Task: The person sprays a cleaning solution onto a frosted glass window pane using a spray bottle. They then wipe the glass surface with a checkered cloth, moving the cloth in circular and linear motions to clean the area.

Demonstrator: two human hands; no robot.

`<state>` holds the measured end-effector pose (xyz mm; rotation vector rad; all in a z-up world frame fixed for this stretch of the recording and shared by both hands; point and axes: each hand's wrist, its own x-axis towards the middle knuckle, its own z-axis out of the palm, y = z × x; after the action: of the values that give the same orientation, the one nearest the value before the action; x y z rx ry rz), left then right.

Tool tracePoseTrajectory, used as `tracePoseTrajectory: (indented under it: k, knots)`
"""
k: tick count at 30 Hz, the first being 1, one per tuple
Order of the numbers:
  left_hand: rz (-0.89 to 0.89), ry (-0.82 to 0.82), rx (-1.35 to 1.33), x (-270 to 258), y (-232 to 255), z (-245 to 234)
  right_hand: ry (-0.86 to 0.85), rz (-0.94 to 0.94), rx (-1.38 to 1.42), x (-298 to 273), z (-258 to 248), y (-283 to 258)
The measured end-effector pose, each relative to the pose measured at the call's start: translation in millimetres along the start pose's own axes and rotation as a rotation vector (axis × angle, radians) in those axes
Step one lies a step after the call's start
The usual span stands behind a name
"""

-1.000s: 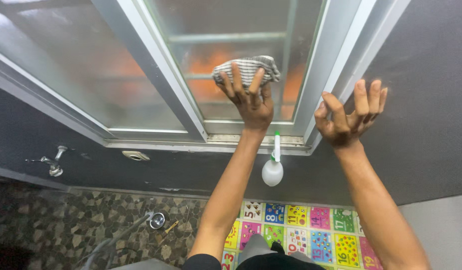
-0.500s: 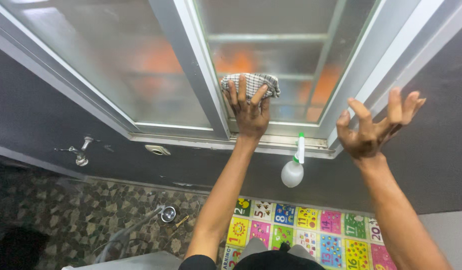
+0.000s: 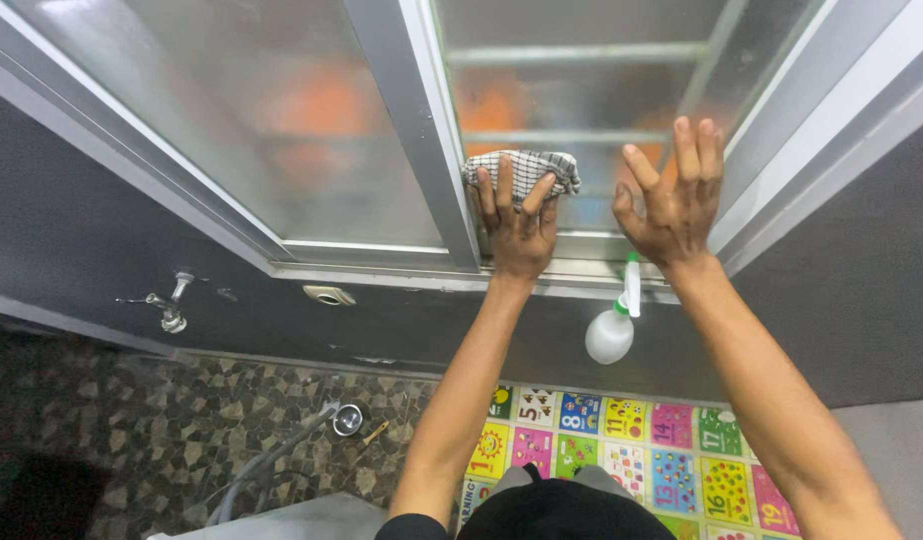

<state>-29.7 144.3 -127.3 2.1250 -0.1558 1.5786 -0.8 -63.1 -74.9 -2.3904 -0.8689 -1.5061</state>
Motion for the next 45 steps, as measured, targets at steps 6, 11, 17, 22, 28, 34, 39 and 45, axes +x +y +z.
tracePoseTrajectory:
  k: [6,11,17,22,28,34,39,45]
  knots:
    - [-0.012,-0.054,-0.035,18,-5,-14,0.016,-0.094,-0.114,-13,18,15]
    - [0.024,0.069,-0.085,63,8,-2,0.061,-0.159,-0.152,-16,24,21]
    - [0.114,0.081,-0.012,41,0,11,0.078,-0.173,-0.185,-18,27,23]
    - [0.072,0.023,-0.012,17,-9,1,0.080,-0.166,-0.176,-21,28,22]
    - [0.082,0.083,-0.077,74,4,-9,0.098,-0.181,-0.204,-21,31,24]
    - [0.112,0.117,-0.076,111,11,-5,0.101,-0.176,-0.176,-19,27,21]
    - [0.108,0.081,-0.050,59,-1,0,0.114,-0.181,-0.172,-19,29,22]
    - [0.100,0.015,-0.013,44,-8,-12,0.118,-0.179,-0.169,-19,30,21]
